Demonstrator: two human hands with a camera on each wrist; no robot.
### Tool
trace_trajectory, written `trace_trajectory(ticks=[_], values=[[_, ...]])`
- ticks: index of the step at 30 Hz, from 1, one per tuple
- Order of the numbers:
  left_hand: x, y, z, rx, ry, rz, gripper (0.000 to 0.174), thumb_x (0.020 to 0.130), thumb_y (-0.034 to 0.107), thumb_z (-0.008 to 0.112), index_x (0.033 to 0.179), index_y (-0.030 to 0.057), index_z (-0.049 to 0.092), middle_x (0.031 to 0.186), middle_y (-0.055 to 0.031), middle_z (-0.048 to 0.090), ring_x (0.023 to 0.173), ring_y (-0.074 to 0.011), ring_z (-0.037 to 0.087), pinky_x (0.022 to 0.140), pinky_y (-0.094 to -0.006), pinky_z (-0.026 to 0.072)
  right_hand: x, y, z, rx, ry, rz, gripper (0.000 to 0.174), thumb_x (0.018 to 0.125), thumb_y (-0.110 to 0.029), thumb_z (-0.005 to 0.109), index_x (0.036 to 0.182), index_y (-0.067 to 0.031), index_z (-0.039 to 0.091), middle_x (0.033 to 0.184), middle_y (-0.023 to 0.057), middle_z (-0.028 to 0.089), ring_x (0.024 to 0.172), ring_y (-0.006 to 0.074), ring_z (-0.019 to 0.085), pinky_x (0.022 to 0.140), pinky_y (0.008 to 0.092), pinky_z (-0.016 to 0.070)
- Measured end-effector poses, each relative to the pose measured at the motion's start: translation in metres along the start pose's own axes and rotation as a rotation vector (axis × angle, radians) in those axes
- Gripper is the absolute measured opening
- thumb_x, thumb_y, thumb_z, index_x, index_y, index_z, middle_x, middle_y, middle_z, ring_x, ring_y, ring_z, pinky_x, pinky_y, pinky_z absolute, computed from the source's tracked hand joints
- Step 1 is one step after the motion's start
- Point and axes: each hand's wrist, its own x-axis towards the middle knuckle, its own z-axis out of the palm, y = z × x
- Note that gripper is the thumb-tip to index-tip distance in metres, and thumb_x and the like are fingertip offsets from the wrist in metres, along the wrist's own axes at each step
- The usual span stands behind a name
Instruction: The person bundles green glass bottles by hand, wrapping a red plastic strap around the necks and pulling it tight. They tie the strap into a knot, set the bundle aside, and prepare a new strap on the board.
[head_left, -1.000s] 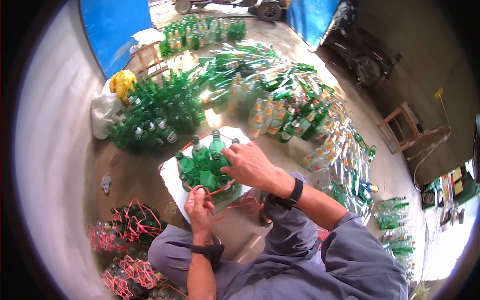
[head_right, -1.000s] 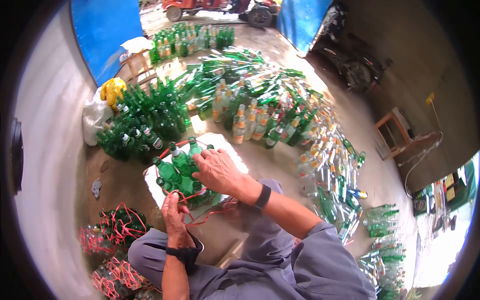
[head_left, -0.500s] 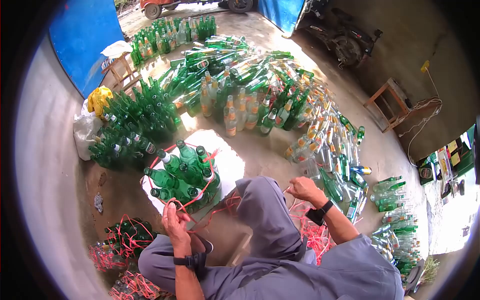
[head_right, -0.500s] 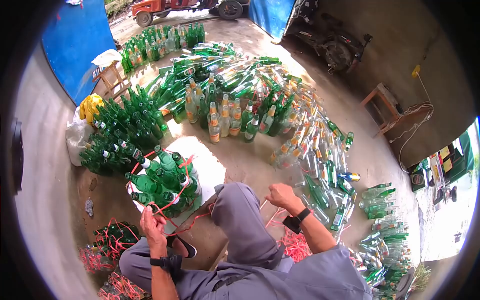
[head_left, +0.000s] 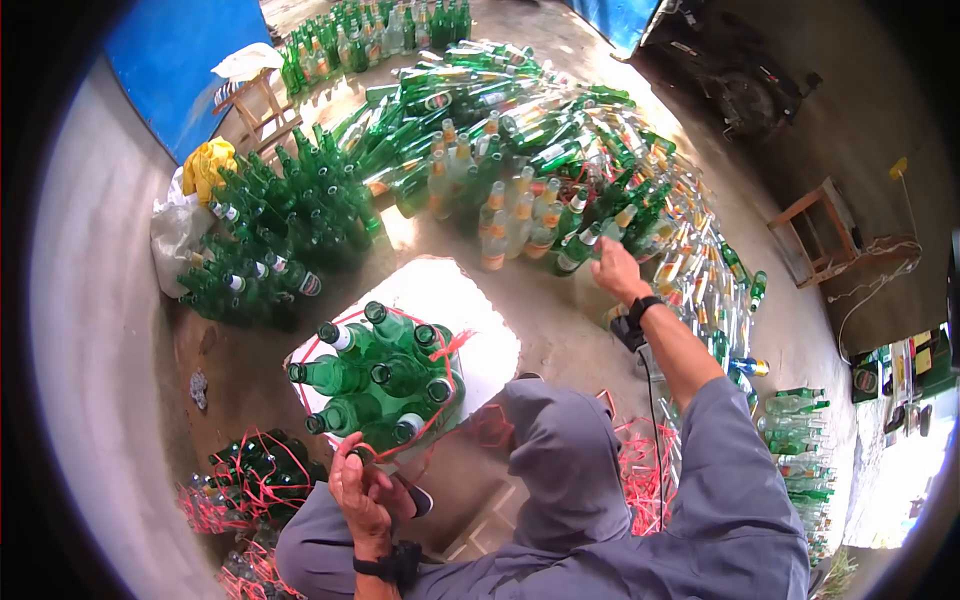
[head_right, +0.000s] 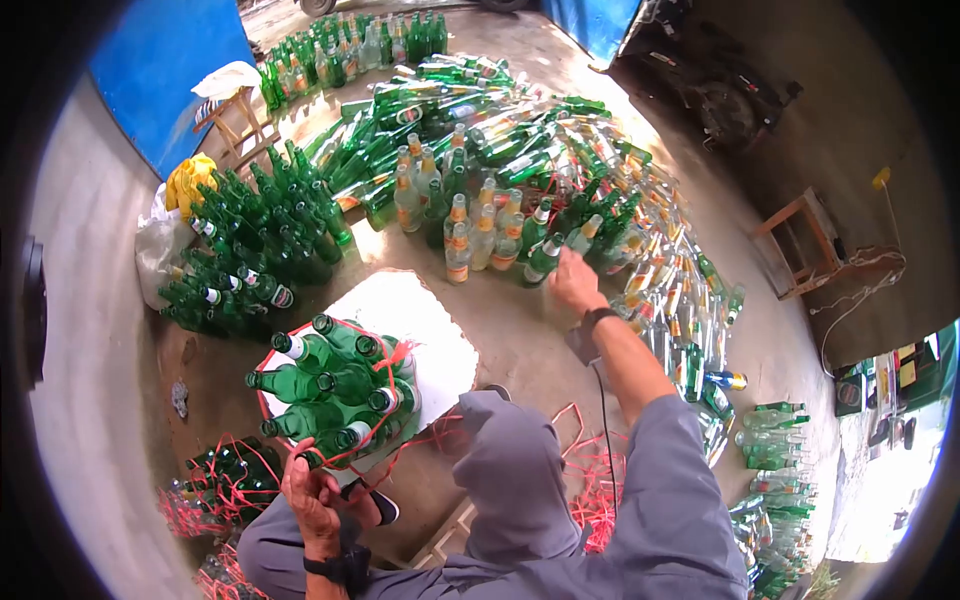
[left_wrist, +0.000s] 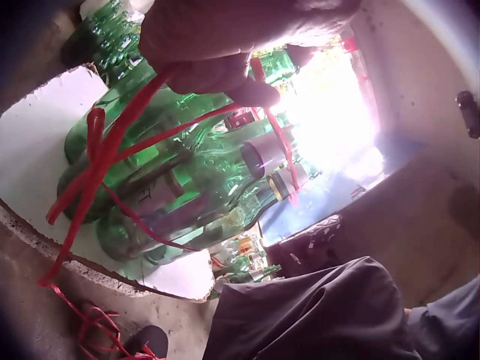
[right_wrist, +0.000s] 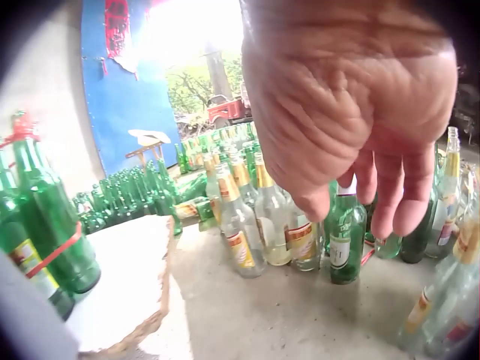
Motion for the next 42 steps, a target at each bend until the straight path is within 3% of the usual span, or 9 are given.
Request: trace_trajectory(ticks=[3, 8, 13, 16, 24, 30, 31, 36, 42], values=[[0.004, -0.002, -0.004, -0.016, -0.045, -0.02, 0.064, 0.094, 0.049, 0.06, 0.13, -0.0038, 0.056, 0.085, -0.0029, 0.062, 0.048, -0.0074, 0.052, 0.04, -0.0194, 0.0257, 0.035, -0.002, 0.005, 0.013, 0.085, -0.019, 0.065, 0.083, -0.017, 0.064, 0.14, 0.0063, 0.041, 0.131, 0.0298, 0.054, 0.12, 0.0444, 0.056, 0.102, 0.0476, 0.0486], [0.002, 0.003, 0.001, -0.104, -0.005, -0.063, 0.067, 0.089, 0.044, 0.069, 0.129, -0.0071, 0.054, 0.084, -0.0021, 0.058, 0.05, -0.0069, 0.051, 0.044, -0.0189, 0.0286, 0.073, 0.001, 0.024, -0.05, -0.025, 0.038, 0.062, 0.083, -0.015, 0.064, 0.137, 0.0069, 0.042, 0.128, 0.0307, 0.053, 0.12, 0.046, 0.055, 0.101, 0.0484, 0.0492], [0.001, 0.0, 0.0, -0.09, 0.013, -0.082, 0.071, 0.086, 0.045, 0.071, 0.13, -0.0085, 0.053, 0.083, -0.0024, 0.058, 0.05, -0.0076, 0.052, 0.044, -0.0194, 0.0291, 0.074, 0.01, 0.046, -0.195, 0.11, -0.056, 0.024, 0.089, -0.01, 0.064, 0.105, 0.0054, 0.056, 0.11, 0.0329, 0.06, 0.098, 0.047, 0.065, 0.083, 0.0508, 0.0544], [0.001, 0.001, 0.002, -0.103, 0.034, -0.076, 0.071, 0.086, 0.044, 0.071, 0.13, -0.0088, 0.053, 0.081, -0.0028, 0.059, 0.051, -0.008, 0.052, 0.044, -0.0199, 0.0296, 0.054, 0.006, 0.056, -0.239, 0.02, -0.04, 0.019, 0.09, -0.005, 0.057, 0.105, 0.0064, 0.058, 0.106, 0.0298, 0.063, 0.096, 0.0461, 0.068, 0.082, 0.05, 0.0573], [0.001, 0.008, 0.005, -0.097, 0.003, -0.102, 0.064, 0.089, 0.041, 0.066, 0.131, -0.0049, 0.054, 0.078, -0.0013, 0.06, 0.049, -0.0068, 0.049, 0.043, -0.0193, 0.0322, 0.004, -0.006, 0.041, -0.025, 0.062, 0.08, 0.034, 0.085, -0.026, 0.068, 0.086, 0.0077, 0.066, 0.088, 0.0301, 0.068, 0.089, 0.0461, 0.068, 0.081, 0.0508, 0.0541], [-0.001, 0.009, 0.001, -0.196, -0.072, -0.085, 0.047, 0.095, 0.029, 0.062, 0.13, -0.0007, 0.055, 0.091, 0.001, 0.061, 0.056, -0.0052, 0.054, 0.045, -0.0179, 0.0333, -0.037, -0.031, -0.015, 0.061, 0.137, -0.198, 0.039, 0.081, -0.031, 0.073, 0.072, 0.0051, 0.061, 0.066, 0.0271, 0.057, 0.061, 0.0383, 0.061, 0.06, 0.0458, 0.0468], [0.001, 0.003, -0.002, -0.186, -0.066, -0.069, 0.047, 0.095, 0.031, 0.062, 0.129, -0.0011, 0.056, 0.09, 0.001, 0.063, 0.054, -0.006, 0.055, 0.043, -0.0173, 0.031, -0.048, -0.053, -0.043, 0.087, 0.073, -0.156, 0.044, 0.081, -0.035, 0.069, 0.077, 0.0083, 0.063, 0.074, 0.0303, 0.062, 0.074, 0.0468, 0.066, 0.068, 0.0504, 0.052], [-0.002, 0.005, -0.001, -0.192, -0.066, -0.036, 0.046, 0.095, 0.034, 0.063, 0.126, -0.0002, 0.059, 0.083, 0.0025, 0.061, 0.052, -0.0061, 0.056, 0.042, -0.0182, 0.0269, -0.093, -0.12, -0.144, 0.158, 0.172, -0.267, 0.034, 0.088, -0.025, 0.074, 0.082, 0.0059, 0.063, 0.059, 0.0166, 0.053, 0.054, 0.0164, 0.051, 0.053, 0.037, 0.0433], [0.002, 0.0, -0.008, -0.179, -0.128, -0.033, 0.04, 0.096, 0.033, 0.065, 0.118, 0.0001, 0.061, 0.084, -0.0008, 0.057, 0.056, -0.0079, 0.053, 0.048, -0.0228, 0.0388, -0.162, -0.204, -0.251, 0.264, 0.291, -0.374, 0.035, 0.093, -0.028, 0.074, 0.095, 0.0061, 0.068, 0.067, 0.0115, 0.063, 0.058, 0.0113, 0.058, 0.054, 0.0322, 0.0463]])
